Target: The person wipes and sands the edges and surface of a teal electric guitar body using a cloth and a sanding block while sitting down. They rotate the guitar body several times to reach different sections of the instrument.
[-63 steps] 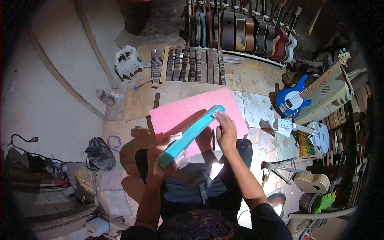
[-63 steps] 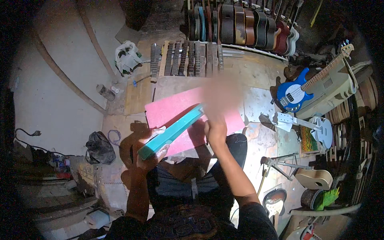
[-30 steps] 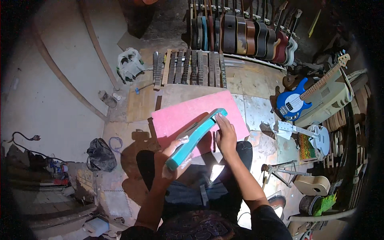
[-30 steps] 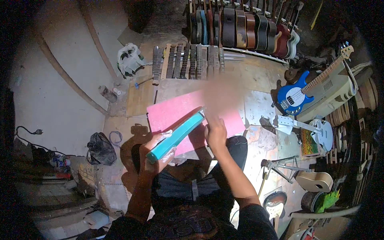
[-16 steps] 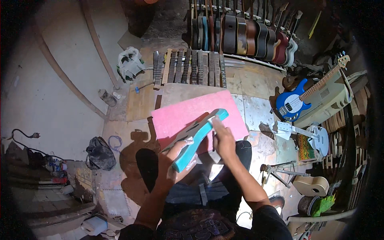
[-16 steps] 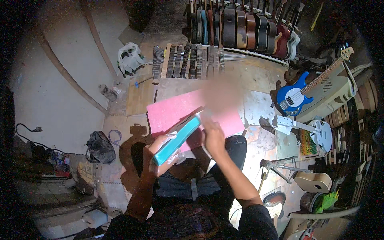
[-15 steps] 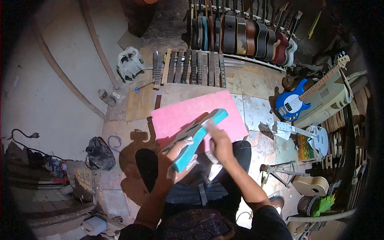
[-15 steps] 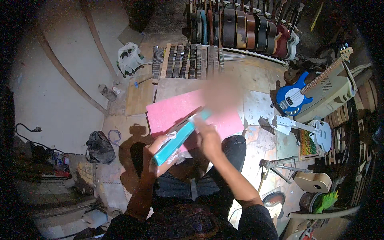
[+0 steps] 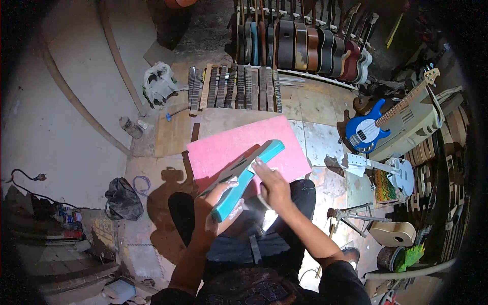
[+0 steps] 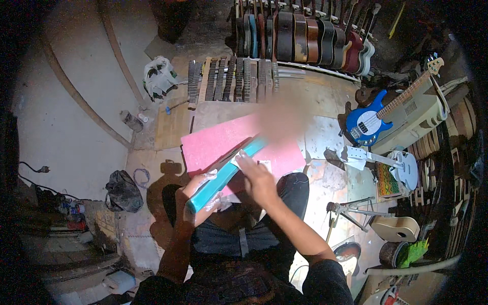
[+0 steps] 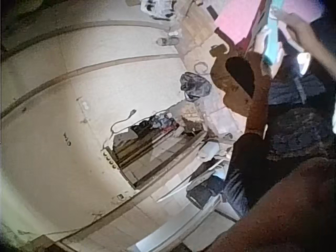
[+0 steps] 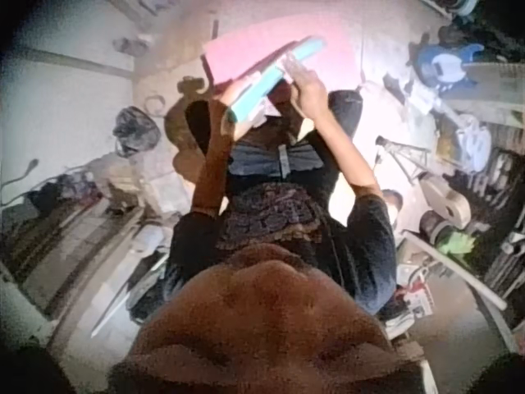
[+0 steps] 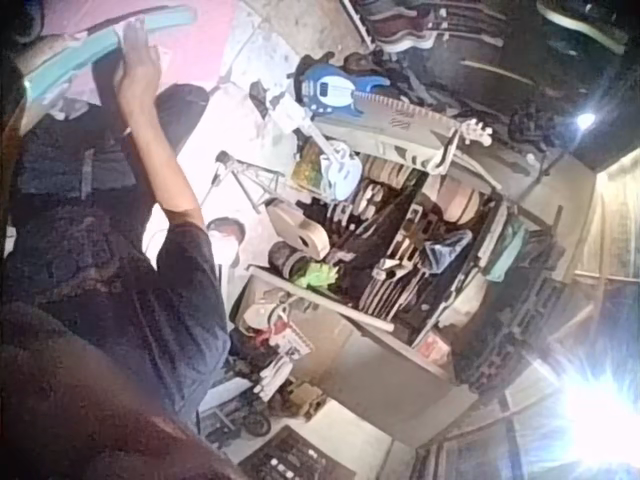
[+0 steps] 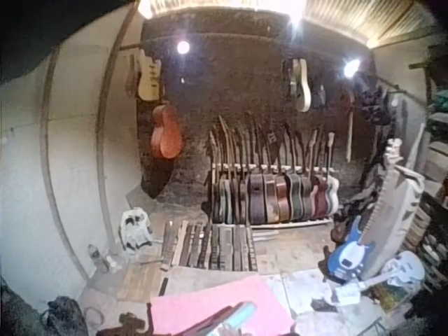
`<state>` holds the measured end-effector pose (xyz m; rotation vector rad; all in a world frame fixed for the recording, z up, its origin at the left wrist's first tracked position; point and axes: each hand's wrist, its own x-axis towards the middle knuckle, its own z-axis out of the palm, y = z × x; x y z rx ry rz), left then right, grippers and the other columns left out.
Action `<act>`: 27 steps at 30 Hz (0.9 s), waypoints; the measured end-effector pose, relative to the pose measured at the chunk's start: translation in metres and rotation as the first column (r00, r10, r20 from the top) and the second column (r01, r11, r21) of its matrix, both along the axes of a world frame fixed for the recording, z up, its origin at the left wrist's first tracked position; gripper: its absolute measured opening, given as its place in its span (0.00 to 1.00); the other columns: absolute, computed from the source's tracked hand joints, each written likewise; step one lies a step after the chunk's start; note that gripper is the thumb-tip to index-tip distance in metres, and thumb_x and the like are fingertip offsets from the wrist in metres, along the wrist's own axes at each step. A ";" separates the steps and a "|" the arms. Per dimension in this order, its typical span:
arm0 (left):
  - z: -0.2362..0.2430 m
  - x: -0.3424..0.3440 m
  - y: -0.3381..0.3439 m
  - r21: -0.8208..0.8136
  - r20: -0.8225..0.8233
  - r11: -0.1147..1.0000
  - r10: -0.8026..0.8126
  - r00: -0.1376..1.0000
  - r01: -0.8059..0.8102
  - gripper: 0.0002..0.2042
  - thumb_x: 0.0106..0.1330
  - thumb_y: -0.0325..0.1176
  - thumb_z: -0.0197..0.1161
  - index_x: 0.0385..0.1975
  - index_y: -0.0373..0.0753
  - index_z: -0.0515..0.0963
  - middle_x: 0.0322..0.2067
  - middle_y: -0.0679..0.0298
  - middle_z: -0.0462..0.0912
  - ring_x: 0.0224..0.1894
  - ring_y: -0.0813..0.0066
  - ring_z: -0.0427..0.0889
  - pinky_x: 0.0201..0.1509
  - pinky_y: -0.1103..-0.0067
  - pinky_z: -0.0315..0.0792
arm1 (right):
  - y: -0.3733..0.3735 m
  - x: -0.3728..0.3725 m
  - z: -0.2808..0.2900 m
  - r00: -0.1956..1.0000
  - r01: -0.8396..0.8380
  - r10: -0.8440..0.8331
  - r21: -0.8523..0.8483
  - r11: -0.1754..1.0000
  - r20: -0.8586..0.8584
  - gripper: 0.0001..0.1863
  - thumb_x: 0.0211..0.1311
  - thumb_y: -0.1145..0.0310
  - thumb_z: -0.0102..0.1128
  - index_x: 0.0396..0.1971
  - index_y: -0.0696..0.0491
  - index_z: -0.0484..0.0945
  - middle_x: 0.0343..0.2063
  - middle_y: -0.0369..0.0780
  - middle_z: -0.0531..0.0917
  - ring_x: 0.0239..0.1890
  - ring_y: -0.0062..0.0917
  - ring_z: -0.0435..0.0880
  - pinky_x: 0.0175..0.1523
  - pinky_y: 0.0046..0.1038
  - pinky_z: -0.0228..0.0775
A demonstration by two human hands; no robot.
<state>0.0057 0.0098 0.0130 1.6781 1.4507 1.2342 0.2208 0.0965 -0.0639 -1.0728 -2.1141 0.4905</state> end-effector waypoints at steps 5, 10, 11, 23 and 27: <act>-0.008 0.001 0.001 0.077 -0.148 0.997 -0.009 0.989 0.020 0.26 0.58 0.23 0.78 0.57 0.35 0.77 0.43 0.57 0.89 0.44 0.68 0.91 0.49 0.75 0.84 | 0.063 0.047 -0.009 0.940 0.341 -0.322 -0.246 0.907 0.115 0.35 0.56 0.87 0.52 0.66 0.52 0.79 0.58 0.55 0.83 0.51 0.50 0.87 0.55 0.38 0.79; -0.005 0.005 -0.001 0.052 -0.015 0.997 0.059 0.998 -0.058 0.22 0.55 0.29 0.79 0.51 0.38 0.83 0.41 0.52 0.90 0.42 0.57 0.92 0.48 0.70 0.83 | 0.026 0.018 0.014 0.991 -0.027 0.042 -0.117 0.993 0.128 0.36 0.53 0.87 0.56 0.65 0.50 0.79 0.65 0.50 0.80 0.65 0.44 0.81 0.67 0.40 0.76; 0.000 0.005 -0.002 0.021 -0.011 0.998 0.051 0.999 -0.051 0.22 0.55 0.30 0.79 0.51 0.38 0.83 0.41 0.52 0.90 0.42 0.56 0.92 0.48 0.70 0.83 | 0.024 0.015 0.020 0.987 -0.044 0.067 -0.155 0.987 0.144 0.36 0.53 0.86 0.57 0.65 0.50 0.80 0.65 0.49 0.80 0.66 0.43 0.80 0.68 0.40 0.75; -0.014 0.001 -0.009 0.161 -0.112 0.981 0.124 0.986 -0.105 0.25 0.55 0.35 0.81 0.53 0.38 0.83 0.46 0.51 0.90 0.44 0.56 0.92 0.48 0.69 0.85 | 0.046 0.031 0.040 0.977 -0.079 0.128 -0.269 0.960 0.171 0.30 0.54 0.86 0.55 0.59 0.54 0.83 0.60 0.50 0.84 0.62 0.45 0.83 0.67 0.39 0.76; -0.007 0.002 -0.006 0.055 -0.152 0.998 0.047 0.987 -0.039 0.25 0.55 0.34 0.81 0.54 0.39 0.83 0.48 0.51 0.90 0.44 0.57 0.92 0.49 0.70 0.85 | 0.082 0.063 0.019 0.897 0.300 -0.147 -0.327 0.896 0.417 0.28 0.55 0.83 0.53 0.57 0.53 0.85 0.54 0.50 0.87 0.55 0.47 0.86 0.61 0.43 0.79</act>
